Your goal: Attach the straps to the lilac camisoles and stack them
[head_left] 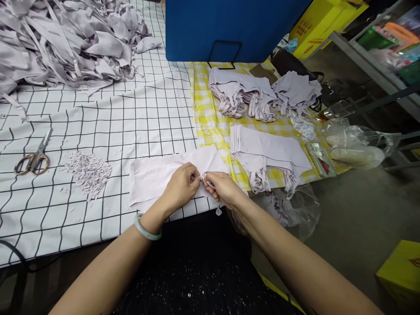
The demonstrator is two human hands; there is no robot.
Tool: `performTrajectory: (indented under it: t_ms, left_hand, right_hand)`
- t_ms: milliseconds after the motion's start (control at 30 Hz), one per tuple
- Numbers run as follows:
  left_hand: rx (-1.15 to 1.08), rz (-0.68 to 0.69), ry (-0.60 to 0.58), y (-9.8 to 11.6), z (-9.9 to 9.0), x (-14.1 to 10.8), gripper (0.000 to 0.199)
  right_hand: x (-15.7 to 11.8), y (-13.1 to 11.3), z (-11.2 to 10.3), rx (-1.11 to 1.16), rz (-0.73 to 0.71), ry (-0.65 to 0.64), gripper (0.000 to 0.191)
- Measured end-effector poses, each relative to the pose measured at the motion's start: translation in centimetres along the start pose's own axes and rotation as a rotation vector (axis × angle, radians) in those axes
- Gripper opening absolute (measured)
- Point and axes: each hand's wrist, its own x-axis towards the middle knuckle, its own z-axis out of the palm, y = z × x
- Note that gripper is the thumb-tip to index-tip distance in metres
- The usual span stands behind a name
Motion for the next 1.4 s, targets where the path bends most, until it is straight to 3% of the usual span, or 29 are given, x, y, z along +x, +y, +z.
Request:
performTrajectory:
  t_ms: [200,400,500,1133,1400]
  left_hand:
    - [-0.061,-0.092,-0.023,0.45,-0.40,0.20,0.011]
    - [-0.092,-0.119,-0.010,0.51,-0.41,0.19,0.009]
    - [-0.104,-0.125,-0.016,0.37,-0.38,0.14,0.009]
    - [-0.099,-0.098,-0.008,0.28,-0.48,0.23,0.010]
    - [-0.112,-0.088,-0.019,0.30,-0.59,0.19,0.011]
  right_hand:
    - [0.06,-0.60,-0.50,0.086,0.121,-0.087,0.018]
    - [0.02,-0.50,-0.41,-0.087,-0.050,-0.032,0.018]
    - [0.07,-0.43,-0.57,-0.025,-0.004,-0.095,0.018]
    - [0.12,-0.05,-0.94,-0.001,-0.047,-0.013,0.019]
    - [0.13,-0.06,-0.73,-0.040,-0.033,-0.085,0.019]
